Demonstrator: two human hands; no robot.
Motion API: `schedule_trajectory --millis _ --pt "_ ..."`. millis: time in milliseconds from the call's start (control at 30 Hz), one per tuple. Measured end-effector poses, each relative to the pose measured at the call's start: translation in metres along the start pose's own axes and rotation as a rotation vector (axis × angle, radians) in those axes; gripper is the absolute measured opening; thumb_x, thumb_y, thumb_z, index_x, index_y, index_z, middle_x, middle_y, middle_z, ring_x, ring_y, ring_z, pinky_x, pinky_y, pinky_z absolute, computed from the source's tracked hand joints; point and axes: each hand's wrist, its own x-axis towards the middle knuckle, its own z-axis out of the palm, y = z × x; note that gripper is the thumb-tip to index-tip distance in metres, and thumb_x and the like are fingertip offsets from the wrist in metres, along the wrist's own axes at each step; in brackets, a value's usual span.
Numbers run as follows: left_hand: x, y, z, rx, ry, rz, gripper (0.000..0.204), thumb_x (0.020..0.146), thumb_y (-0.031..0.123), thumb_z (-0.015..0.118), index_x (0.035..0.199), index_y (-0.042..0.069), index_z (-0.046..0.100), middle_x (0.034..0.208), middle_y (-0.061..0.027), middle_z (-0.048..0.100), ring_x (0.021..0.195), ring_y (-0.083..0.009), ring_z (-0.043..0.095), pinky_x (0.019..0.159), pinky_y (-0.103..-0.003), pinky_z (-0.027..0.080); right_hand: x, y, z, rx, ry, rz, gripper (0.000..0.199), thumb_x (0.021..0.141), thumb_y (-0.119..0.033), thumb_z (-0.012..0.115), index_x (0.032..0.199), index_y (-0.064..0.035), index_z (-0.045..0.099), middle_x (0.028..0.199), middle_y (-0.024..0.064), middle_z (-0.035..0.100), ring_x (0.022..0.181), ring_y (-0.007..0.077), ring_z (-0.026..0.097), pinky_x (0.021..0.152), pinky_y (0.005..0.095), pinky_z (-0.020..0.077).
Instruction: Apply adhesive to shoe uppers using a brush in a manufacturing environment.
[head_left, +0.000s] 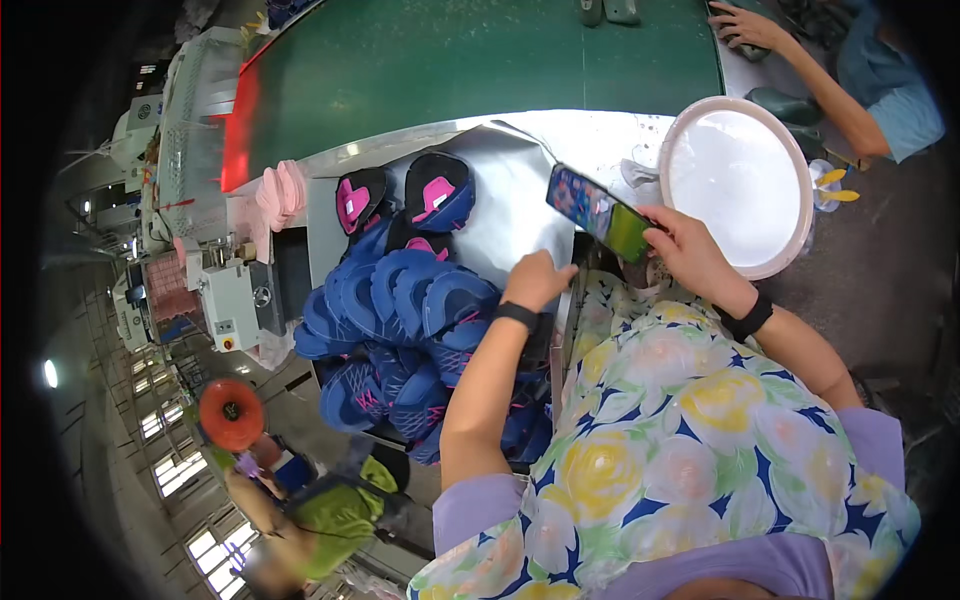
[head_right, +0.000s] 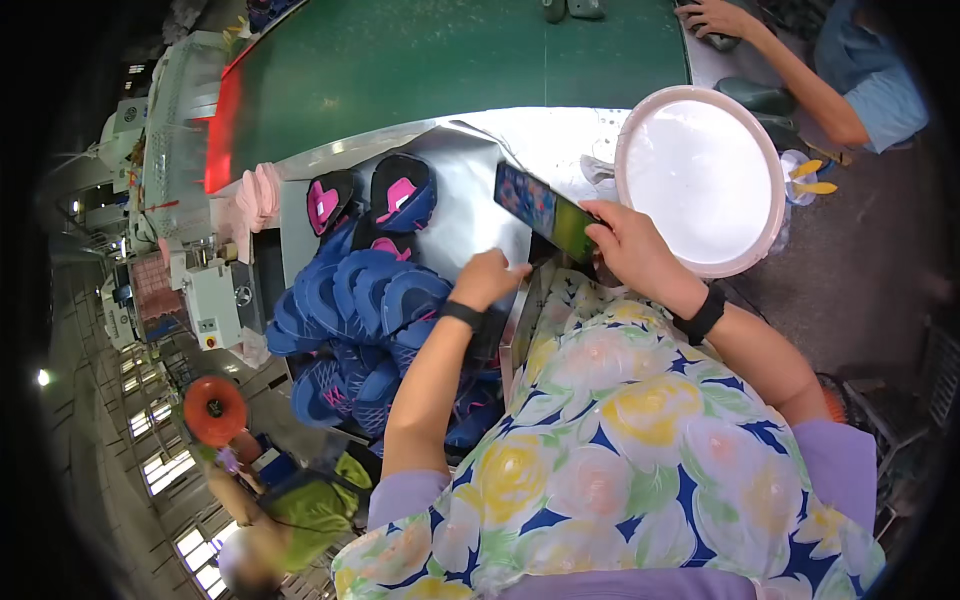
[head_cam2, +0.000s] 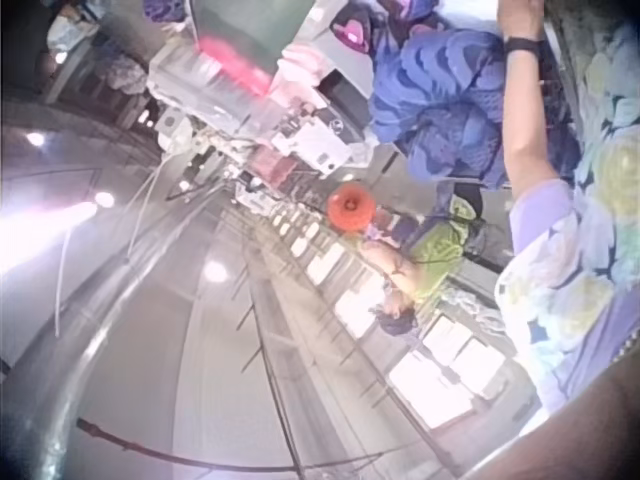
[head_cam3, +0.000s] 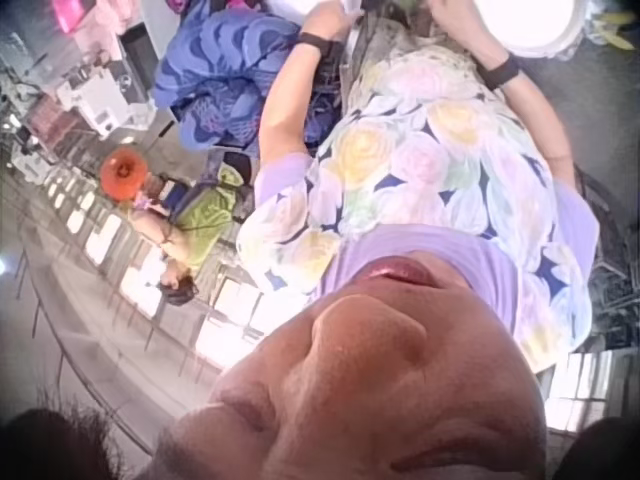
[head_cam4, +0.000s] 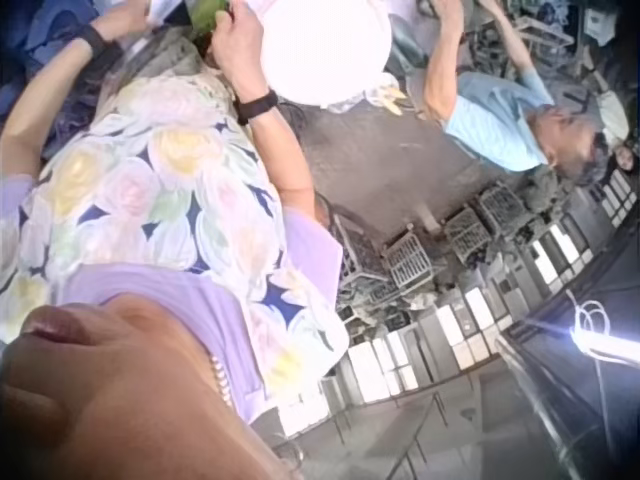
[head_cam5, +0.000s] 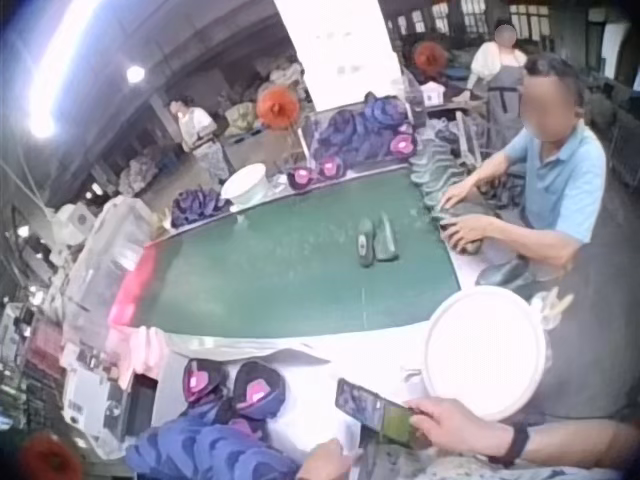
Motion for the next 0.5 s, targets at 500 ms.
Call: schedule_trajectory --millis 500 --pt "-0.045 -0.066 -0.01 0.031 0.141 0.087 0.015 0.086 0.012 0.061 0.084 -0.003 0.062 0.083 -0.0293 0.065 0.083 -0.0486 0.063 0.077 -0.055 0.051 0.048 -0.004 0.052 -0.995 -0.359 -0.9 0.024 0.081 -0.006 0.055 0.103 -0.003 0.063 0.092 0.0075 0.059 0.093 0.026 0.053 0.08 0.0353 0.0498"
